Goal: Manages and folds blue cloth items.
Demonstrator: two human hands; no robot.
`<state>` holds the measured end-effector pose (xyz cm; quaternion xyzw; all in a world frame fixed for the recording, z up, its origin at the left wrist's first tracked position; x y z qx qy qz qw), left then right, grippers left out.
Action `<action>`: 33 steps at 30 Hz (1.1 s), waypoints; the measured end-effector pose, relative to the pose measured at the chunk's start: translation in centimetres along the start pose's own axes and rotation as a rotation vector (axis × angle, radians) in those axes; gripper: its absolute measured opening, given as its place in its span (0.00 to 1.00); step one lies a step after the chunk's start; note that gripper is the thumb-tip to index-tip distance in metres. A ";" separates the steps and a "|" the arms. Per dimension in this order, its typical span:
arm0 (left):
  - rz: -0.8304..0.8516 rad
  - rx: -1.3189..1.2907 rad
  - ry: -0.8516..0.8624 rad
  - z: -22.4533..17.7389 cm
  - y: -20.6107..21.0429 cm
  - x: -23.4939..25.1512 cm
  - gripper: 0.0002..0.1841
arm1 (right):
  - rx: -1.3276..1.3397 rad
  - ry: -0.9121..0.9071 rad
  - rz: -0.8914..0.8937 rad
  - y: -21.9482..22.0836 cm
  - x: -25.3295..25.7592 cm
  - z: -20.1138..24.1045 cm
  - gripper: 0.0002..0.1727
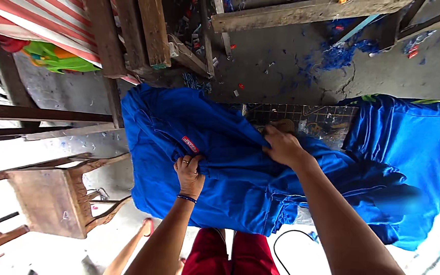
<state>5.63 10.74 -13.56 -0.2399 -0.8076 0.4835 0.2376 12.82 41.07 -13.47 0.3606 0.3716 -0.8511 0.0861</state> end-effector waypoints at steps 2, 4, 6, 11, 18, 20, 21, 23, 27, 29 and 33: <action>0.055 -0.027 -0.049 0.1 -0.2 -0.4 0.11 | -0.019 -0.123 -0.006 0.7 -4.7 1.7 0.10; 0.153 -0.047 -0.117 0.2 -0.5 -0.3 0.14 | -0.050 -0.198 -0.009 1.8 -8.2 3.8 0.11; 0.172 -0.037 -0.153 0.0 -0.8 -0.4 0.19 | -0.089 -0.209 0.018 2.7 -9.9 5.7 0.10; -0.068 0.103 0.196 0.5 -1.6 0.9 0.37 | -0.091 -0.188 0.038 3.7 -10.4 7.0 0.10; 0.690 0.010 0.571 -1.4 -2.3 7.2 0.39 | 0.289 -0.163 0.216 1.8 -7.9 3.8 0.19; 0.592 0.002 0.536 -0.7 -2.4 4.6 0.26 | 0.360 -0.032 0.099 0.5 -5.3 1.9 0.16; 0.524 -0.012 0.483 -0.4 -2.5 2.7 0.22 | 0.328 0.061 0.002 -0.1 -3.7 1.1 0.17; 0.368 -0.027 0.382 -0.3 -2.4 -0.6 0.18 | 0.208 0.279 -0.047 -0.4 -0.5 0.0 0.29; 0.238 -0.021 0.314 -0.5 -1.6 -2.2 0.18 | -0.033 0.522 0.167 1.9 3.4 -0.1 0.55; 0.247 -0.032 0.313 -0.4 -1.6 -2.3 0.18 | -0.020 0.534 0.217 3.2 4.1 -0.7 0.48; 0.249 -0.054 0.305 -0.1 -1.5 -2.4 0.19 | 0.200 0.420 0.276 4.5 4.0 -3.7 0.29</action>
Point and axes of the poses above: each hand's wrist, its own x-axis towards the middle knuckle, its own y-axis out of the palm, z = x × y, the point moved 1 cm from there along x, towards the middle knuckle, and after that the axes turned 9 degrees about y, right-handed, at the moved point
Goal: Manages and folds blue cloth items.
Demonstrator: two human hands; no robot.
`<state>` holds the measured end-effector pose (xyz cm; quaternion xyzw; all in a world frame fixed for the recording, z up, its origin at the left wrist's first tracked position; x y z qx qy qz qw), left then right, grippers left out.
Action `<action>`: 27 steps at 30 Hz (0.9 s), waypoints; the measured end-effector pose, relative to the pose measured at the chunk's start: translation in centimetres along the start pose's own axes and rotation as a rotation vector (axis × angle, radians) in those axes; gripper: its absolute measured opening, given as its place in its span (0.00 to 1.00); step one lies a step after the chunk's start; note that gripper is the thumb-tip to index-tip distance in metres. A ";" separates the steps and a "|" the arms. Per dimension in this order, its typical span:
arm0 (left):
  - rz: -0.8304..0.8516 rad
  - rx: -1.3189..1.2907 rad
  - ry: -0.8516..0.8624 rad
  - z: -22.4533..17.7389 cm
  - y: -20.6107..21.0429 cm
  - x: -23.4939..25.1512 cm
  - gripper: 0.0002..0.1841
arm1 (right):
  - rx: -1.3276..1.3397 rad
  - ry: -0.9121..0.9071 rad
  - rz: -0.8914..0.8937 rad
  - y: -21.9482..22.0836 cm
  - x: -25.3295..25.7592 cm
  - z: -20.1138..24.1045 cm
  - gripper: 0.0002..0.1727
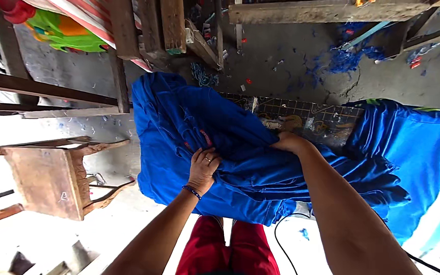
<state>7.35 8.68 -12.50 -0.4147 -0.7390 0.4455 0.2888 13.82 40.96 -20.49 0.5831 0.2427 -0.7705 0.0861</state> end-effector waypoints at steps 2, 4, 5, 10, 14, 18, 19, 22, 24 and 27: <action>-0.009 -0.006 -0.007 0.0 0.0 -0.2 0.19 | 0.004 -0.108 -0.031 0.1 -1.3 -0.3 0.23; -0.014 -0.015 -0.008 -0.1 -0.1 -0.3 0.20 | -0.067 -0.128 -0.072 0.4 -2.4 -0.3 0.28; -0.016 -0.021 -0.009 -0.1 -0.2 -0.3 0.21 | -0.076 -0.138 -0.077 0.6 -2.4 -0.5 0.31; -0.007 -0.016 -0.003 0.0 -0.6 -0.7 0.20 | 0.007 -0.186 -0.047 0.0 -5.3 1.0 0.21; 0.088 -0.006 -0.012 0.3 -2.3 0.1 0.19 | -0.121 -0.319 -0.260 -1.1 -13.8 3.6 0.15; 0.157 -0.035 -0.068 0.6 -4.5 2.5 0.29 | -0.177 -0.745 -0.487 2.0 -18.5 4.2 0.03; 0.129 -0.044 -0.074 0.7 -4.9 3.1 0.31 | -0.182 -0.787 -0.498 2.6 -18.8 4.4 0.03; 0.086 -0.011 0.047 1.2 -5.3 5.7 0.37 | -0.204 -0.767 -0.449 2.6 -18.3 4.6 0.04; 0.275 -0.031 0.090 1.3 -5.8 9.2 0.46 | -0.189 -0.636 -0.389 1.2 -16.7 4.3 0.08; 0.510 -0.091 0.083 2.7 -4.4 15.2 0.40 | -0.056 -0.398 -0.488 -1.9 -13.7 2.0 0.25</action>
Point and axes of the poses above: each hand's wrist, its own x-axis towards the middle knuckle, its own y-axis out of the palm, z = x × y, the point moved 1 cm from there along x, towards the middle knuckle, and after that the axes turned 9 degrees about y, right-handed, at the moved point
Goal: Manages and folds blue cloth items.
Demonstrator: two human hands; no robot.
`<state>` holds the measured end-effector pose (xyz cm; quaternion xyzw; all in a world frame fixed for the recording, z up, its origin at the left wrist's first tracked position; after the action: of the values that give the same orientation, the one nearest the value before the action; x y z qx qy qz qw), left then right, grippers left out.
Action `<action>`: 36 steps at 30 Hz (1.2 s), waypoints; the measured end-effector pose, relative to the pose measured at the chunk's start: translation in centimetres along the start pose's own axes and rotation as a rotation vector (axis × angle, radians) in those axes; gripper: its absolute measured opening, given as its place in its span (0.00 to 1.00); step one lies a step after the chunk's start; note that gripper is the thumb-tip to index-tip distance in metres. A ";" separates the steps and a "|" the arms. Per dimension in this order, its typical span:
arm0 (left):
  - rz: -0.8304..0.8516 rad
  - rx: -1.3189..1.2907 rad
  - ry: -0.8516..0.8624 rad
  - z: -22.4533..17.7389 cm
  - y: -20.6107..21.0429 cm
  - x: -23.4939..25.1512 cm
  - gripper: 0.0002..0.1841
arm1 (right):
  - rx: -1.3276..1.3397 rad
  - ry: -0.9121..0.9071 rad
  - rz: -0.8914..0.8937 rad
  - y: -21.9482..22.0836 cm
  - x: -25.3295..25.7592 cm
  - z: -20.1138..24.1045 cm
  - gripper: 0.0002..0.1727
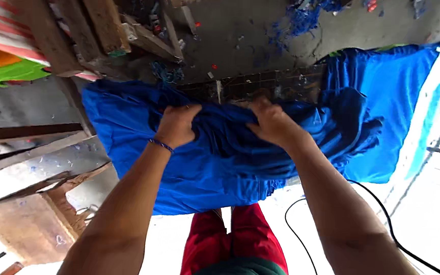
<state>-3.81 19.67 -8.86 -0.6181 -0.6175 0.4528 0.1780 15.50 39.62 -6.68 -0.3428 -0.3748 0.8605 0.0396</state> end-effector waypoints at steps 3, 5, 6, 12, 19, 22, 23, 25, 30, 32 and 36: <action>0.071 -0.074 -0.166 2.9 -1.5 6.0 0.32 | 0.151 0.140 -0.377 -4.1 -0.7 -3.6 0.30; 0.085 -0.074 -0.326 3.7 -1.6 8.4 0.34 | 0.285 0.235 -0.589 -6.0 -3.7 -6.8 0.30; 0.073 -0.039 -0.395 3.5 -1.6 9.1 0.36 | 0.331 0.314 -0.650 -6.3 -5.5 -8.7 0.30; -0.300 0.081 -0.276 -5.6 -0.3 8.8 0.42 | 0.821 0.625 -0.465 -0.7 -17.2 -16.7 0.16; -0.122 -0.047 0.409 -17.2 6.4 13.6 0.32 | 1.437 0.766 0.043 11.4 -16.3 -15.7 0.39; 0.090 0.093 0.411 -20.0 7.4 19.6 0.54 | 1.795 0.609 -0.340 15.2 -12.1 -16.8 0.47; 0.162 0.096 0.394 -20.7 7.9 21.4 0.60 | 1.916 0.570 -0.457 15.7 -10.7 -17.0 0.47; 0.345 0.102 0.312 -21.8 9.4 24.2 0.68 | 2.212 0.455 -0.599 15.9 -9.0 -16.7 0.48; 0.630 -0.075 0.046 -23.0 11.5 27.3 0.58 | 2.853 -0.230 -0.808 14.7 -8.2 -14.3 0.45; 0.719 -0.141 -0.045 -23.6 10.8 27.1 0.44 | 2.891 -0.198 -0.880 14.7 -9.0 -11.8 0.28; 0.882 -0.217 0.017 -24.6 10.0 25.3 0.21 | 2.665 0.451 -0.667 14.0 -11.5 -9.8 0.21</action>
<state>17.04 49.63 -12.31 -0.8407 -0.3377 0.4131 -0.0924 32.97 31.96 -14.39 -0.0724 0.6695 0.4421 0.5925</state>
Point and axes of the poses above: each hand's wrist, its own x-axis towards the middle knuckle, its own y-axis out of the palm, z = x × y, the point moved 1 cm from there along x, towards the middle knuckle, and after that the axes turned 9 degrees about y, right-handed, at the moved point
